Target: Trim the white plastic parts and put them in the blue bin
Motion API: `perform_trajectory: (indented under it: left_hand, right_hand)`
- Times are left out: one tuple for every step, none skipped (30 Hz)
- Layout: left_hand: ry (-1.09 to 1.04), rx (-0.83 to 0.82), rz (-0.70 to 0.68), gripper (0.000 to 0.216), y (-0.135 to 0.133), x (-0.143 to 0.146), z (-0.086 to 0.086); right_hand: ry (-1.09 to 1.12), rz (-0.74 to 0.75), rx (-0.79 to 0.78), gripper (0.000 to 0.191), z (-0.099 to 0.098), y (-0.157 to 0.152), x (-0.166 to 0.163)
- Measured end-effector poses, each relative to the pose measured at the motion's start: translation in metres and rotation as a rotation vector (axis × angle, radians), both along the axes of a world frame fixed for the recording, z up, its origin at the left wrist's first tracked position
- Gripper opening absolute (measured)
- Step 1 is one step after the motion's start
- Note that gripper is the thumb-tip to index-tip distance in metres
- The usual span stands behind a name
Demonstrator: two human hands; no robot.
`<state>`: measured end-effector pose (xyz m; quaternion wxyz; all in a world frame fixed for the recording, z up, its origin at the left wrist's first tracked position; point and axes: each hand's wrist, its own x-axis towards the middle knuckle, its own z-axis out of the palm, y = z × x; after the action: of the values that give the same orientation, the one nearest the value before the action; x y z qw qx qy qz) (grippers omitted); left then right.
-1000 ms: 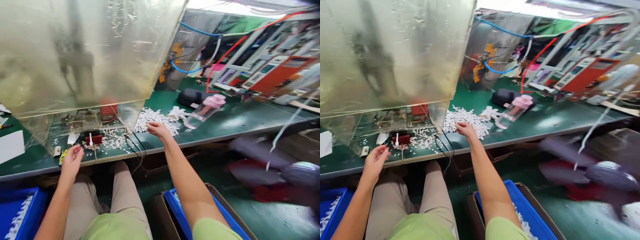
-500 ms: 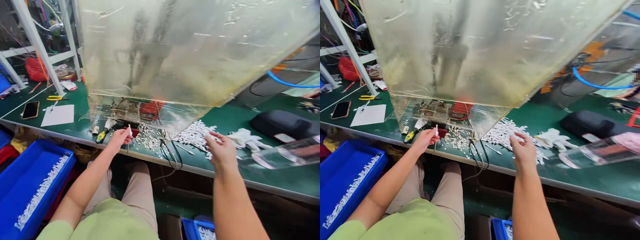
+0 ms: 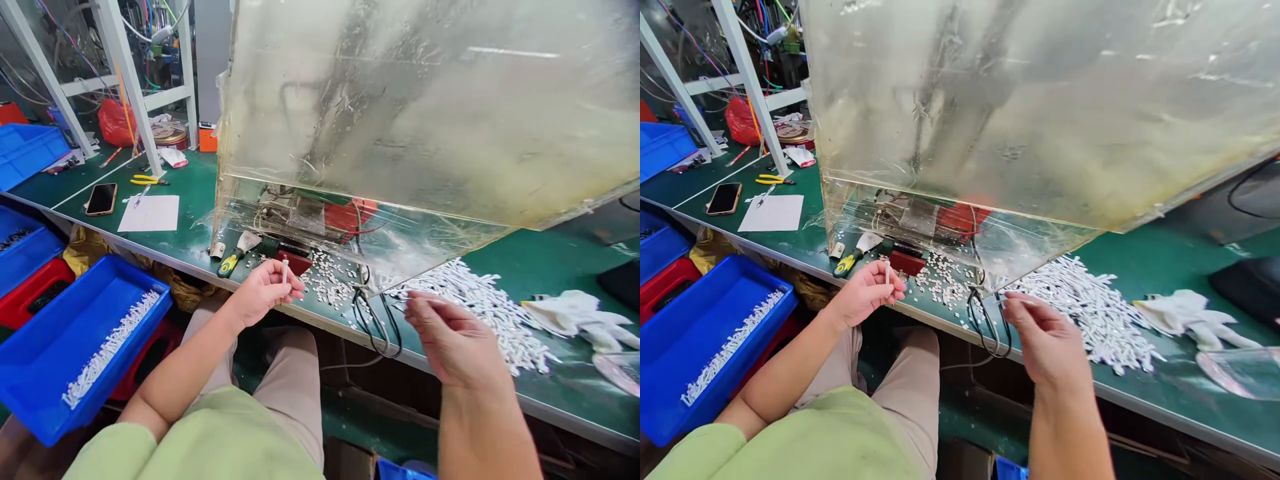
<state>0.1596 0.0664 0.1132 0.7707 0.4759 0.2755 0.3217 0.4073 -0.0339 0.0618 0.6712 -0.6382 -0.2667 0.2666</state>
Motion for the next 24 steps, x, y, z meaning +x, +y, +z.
perform_trajectory:
  left_hand:
    - [0.019,0.05,-0.003,0.03,-0.003,0.001,0.001]
    - [0.054,0.115,-0.005,0.028,-0.006,0.003,0.001]
    - [0.098,0.185,-0.01,0.028,-0.009,0.006,0.002]
    - [0.146,0.255,-0.011,0.029,-0.011,0.008,0.002]
    - [0.198,0.326,-0.007,0.031,-0.012,0.009,0.002]
    - [0.251,0.4,0.002,0.031,-0.013,0.01,0.002]
    - [0.298,0.472,0.015,0.028,-0.013,0.01,0.002]
    - [0.335,0.536,0.032,0.024,-0.012,0.01,0.002]
    - [0.36,0.587,0.052,0.02,-0.011,0.009,0.002]
    - [0.37,0.618,0.071,0.019,-0.01,0.008,0.002]
    - [0.366,0.623,0.083,0.018,-0.008,0.006,0.002]
    - [0.352,0.605,0.094,0.017,-0.006,0.004,0.001]
    - [0.335,0.574,0.104,0.017,-0.004,0.003,0.001]
    - [0.317,0.541,0.114,0.017,-0.003,0.002,0.0]
    - [0.301,0.512,0.127,0.017,-0.001,0.002,0.0]
    - [0.288,0.488,0.145,0.018,0.0,0.002,-0.001]
    - [0.28,0.472,0.164,0.018,0.0,0.002,-0.001]
    - [0.27,0.46,0.183,0.019,0.001,0.002,-0.001]
    - [0.256,0.447,0.197,0.02,0.001,0.002,-0.002]
    - [0.236,0.43,0.206,0.021,0.001,0.002,-0.002]
    - [0.211,0.409,0.208,0.022,0.001,0.002,-0.002]
    - [0.187,0.387,0.205,0.024,0.001,0.002,-0.002]
    - [0.167,0.367,0.198,0.025,0.0,0.001,-0.003]
    - [0.154,0.353,0.191,0.026,0.0,0.0,-0.003]
  right_hand:
    - [-0.093,0.059,-0.01,0.041,0.0,0.004,-0.012]
    - [-0.199,0.133,-0.013,0.037,0.001,0.008,-0.025]
    - [-0.305,0.215,-0.009,0.033,0.003,0.012,-0.038]
    - [-0.401,0.297,-0.002,0.03,0.005,0.016,-0.05]
    - [-0.481,0.373,0.008,0.028,0.007,0.019,-0.062]
    - [-0.542,0.435,0.018,0.026,0.009,0.022,-0.072]
    - [-0.582,0.48,0.026,0.025,0.01,0.025,-0.08]
    - [-0.607,0.513,0.032,0.025,0.011,0.027,-0.087]
    - [-0.619,0.538,0.033,0.025,0.012,0.028,-0.091]
    - [-0.622,0.555,0.027,0.026,0.013,0.03,-0.094]
    - [-0.617,0.57,0.017,0.027,0.013,0.031,-0.096]
    - [-0.608,0.587,0.005,0.028,0.013,0.032,-0.097]
    - [-0.596,0.607,-0.006,0.03,0.013,0.033,-0.097]
    - [-0.585,0.627,-0.015,0.032,0.013,0.034,-0.097]
    - [-0.573,0.644,-0.022,0.034,0.013,0.034,-0.097]
    - [-0.558,0.658,-0.029,0.035,0.013,0.035,-0.096]
    - [-0.537,0.667,-0.042,0.036,0.013,0.035,-0.096]
    - [-0.512,0.671,-0.062,0.036,0.013,0.036,-0.096]
    - [-0.484,0.668,-0.086,0.036,0.012,0.038,-0.095]
    - [-0.45,0.656,-0.111,0.036,0.011,0.039,-0.094]
    - [-0.407,0.634,-0.131,0.037,0.01,0.042,-0.093]
    - [-0.353,0.598,-0.142,0.037,0.008,0.045,-0.092]
    - [-0.286,0.554,-0.142,0.038,0.005,0.049,-0.091]
    - [-0.204,0.507,-0.134,0.038,0.002,0.054,-0.09]
